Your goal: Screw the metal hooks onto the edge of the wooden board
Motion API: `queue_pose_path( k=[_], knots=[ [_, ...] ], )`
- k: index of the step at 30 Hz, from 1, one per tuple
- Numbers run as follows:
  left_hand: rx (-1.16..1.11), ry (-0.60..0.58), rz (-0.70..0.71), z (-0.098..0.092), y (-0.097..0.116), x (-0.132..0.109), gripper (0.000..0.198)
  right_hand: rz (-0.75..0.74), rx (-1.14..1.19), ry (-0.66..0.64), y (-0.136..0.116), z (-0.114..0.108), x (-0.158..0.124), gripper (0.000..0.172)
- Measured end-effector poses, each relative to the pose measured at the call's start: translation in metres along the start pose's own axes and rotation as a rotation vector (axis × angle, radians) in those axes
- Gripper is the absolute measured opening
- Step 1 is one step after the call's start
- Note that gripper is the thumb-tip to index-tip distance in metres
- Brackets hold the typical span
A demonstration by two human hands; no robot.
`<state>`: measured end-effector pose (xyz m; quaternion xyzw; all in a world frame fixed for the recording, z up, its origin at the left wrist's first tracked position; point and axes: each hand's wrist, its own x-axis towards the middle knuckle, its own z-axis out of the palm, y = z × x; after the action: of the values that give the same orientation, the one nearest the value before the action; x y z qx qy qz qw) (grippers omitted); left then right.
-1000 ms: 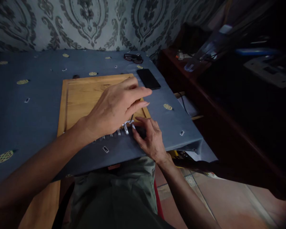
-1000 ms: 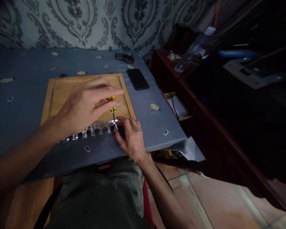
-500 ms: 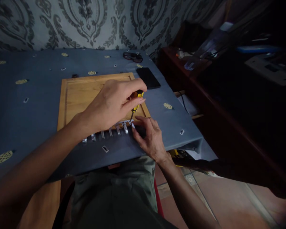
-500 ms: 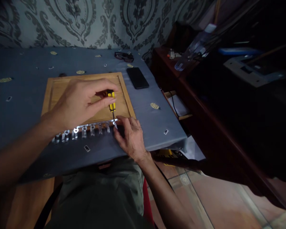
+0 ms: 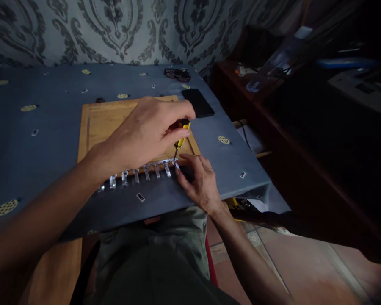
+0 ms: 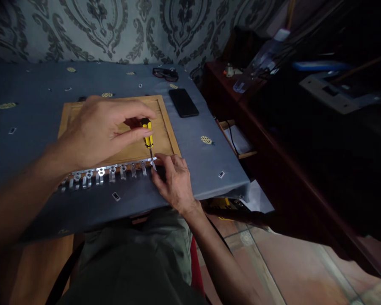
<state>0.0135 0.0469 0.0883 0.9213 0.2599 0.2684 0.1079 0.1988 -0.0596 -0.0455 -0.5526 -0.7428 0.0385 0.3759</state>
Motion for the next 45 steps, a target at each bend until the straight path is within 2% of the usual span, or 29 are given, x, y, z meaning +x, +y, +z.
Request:
queue_pose_path(
  k=[7,16,19,24,27,33,37,41,45],
  knots=[
    [0.077,0.071,-0.014,0.012,0.005,-0.006,0.010,0.011,0.009,-0.008,0.000,-0.001,0.000,0.029],
    [-0.062,0.026,0.015,0.000,-0.002,0.000,0.010,0.022,0.015,-0.014,0.000,0.000,0.000,0.031],
    [-0.091,0.096,0.026,0.008,-0.004,-0.005,0.002,0.023,0.012,-0.006,0.000,0.000,0.000,0.030],
    [-0.032,0.219,0.025,0.018,0.001,-0.008,0.005,0.030,0.022,-0.013,0.001,0.001,0.000,0.029],
    [-0.050,0.202,0.040,0.013,0.001,-0.003,0.007,0.041,0.023,-0.011,0.001,0.000,0.000,0.029],
    [-0.150,0.071,0.070,0.001,-0.009,0.001,0.002,0.033,0.046,-0.001,0.000,0.000,0.000,0.029],
    [-0.158,0.143,0.006,0.010,-0.009,-0.008,0.007,0.029,0.046,0.008,0.000,0.000,0.001,0.029],
    [-0.090,0.228,0.019,0.019,-0.003,-0.011,0.004,0.021,0.036,0.008,0.000,0.000,0.001,0.028],
    [-0.101,0.199,0.018,0.017,-0.001,-0.004,0.004,0.018,0.048,0.005,0.000,-0.001,0.001,0.028]
  ],
)
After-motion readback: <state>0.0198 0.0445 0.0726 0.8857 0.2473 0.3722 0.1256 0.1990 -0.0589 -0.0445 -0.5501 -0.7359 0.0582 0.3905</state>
